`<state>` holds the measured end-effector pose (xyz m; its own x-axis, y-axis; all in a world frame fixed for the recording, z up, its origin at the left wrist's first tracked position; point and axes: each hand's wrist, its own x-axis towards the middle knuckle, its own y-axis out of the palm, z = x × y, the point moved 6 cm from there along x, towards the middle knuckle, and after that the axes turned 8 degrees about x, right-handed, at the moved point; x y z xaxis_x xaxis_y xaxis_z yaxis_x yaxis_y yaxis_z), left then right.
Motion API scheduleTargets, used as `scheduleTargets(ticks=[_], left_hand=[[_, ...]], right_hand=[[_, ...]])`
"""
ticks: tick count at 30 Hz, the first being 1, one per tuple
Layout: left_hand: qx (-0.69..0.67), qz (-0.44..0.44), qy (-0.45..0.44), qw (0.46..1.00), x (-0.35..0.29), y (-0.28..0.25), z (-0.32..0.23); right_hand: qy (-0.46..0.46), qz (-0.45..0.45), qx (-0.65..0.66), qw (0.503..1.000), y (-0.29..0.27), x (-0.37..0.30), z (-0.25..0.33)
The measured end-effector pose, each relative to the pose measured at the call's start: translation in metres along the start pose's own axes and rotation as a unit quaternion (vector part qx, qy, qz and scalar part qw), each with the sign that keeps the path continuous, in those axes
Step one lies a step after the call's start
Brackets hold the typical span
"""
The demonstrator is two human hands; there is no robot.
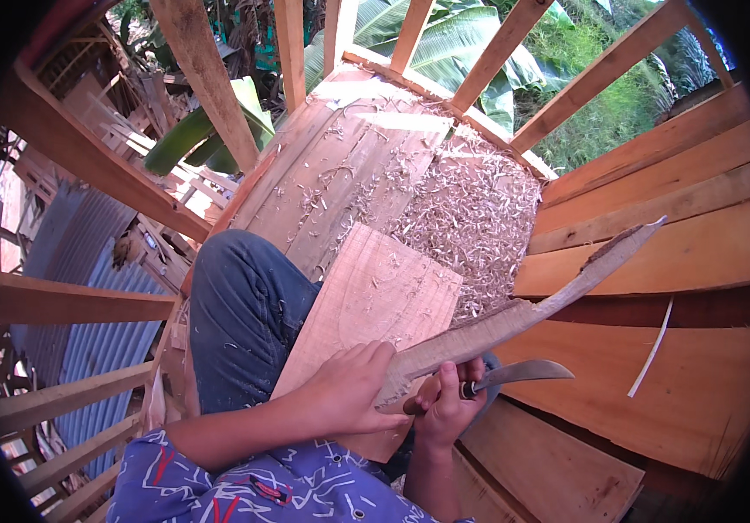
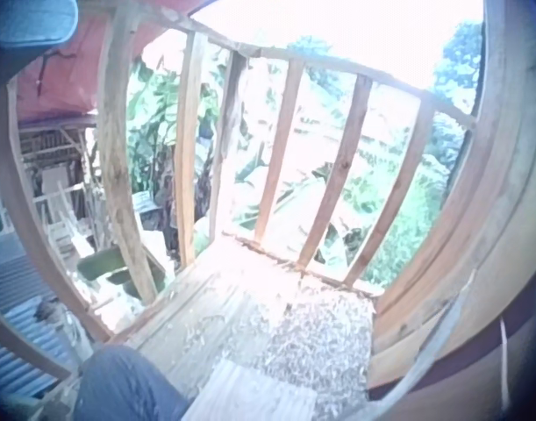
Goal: The person sits on the floor of a wooden structure and uses a curved knife to carve a long, thin piece of wood. They hold the wood against their leg and repeatedly scrape the surface to remove shavings, shaping the piece.
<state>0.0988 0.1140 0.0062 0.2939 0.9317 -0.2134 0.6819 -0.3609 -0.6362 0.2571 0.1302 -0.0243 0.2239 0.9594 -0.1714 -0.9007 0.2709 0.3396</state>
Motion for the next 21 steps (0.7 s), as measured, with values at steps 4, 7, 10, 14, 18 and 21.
scheduleTargets(ticks=[4, 7, 10, 14, 18, 21], left_hand=[[-0.054, 0.057, -0.118, 0.990, 0.007, 0.006, 0.001], [-0.170, 0.042, -0.117, 0.978, 0.006, 0.019, 0.009], [-0.305, -0.069, -0.027, 0.949, 0.007, 0.020, 0.015], [-0.282, -0.017, -0.040, 0.958, 0.007, 0.018, 0.022], [-0.225, 0.002, -0.051, 0.973, 0.000, 0.001, 0.007], [-0.217, 0.006, -0.047, 0.975, -0.006, 0.005, 0.004]], right_hand=[[-0.017, 0.029, -0.005, 0.999, 0.011, -0.002, 0.011], [0.011, 0.031, -0.062, 0.998, 0.003, 0.002, 0.009], [0.014, 0.095, -0.227, 0.969, -0.010, 0.005, 0.008], [-0.072, 0.206, -0.409, 0.886, -0.001, -0.001, 0.009], [-0.098, 0.183, -0.446, 0.871, 0.005, -0.002, 0.014], [-0.135, 0.136, -0.499, 0.845, 0.006, 0.002, 0.025]])
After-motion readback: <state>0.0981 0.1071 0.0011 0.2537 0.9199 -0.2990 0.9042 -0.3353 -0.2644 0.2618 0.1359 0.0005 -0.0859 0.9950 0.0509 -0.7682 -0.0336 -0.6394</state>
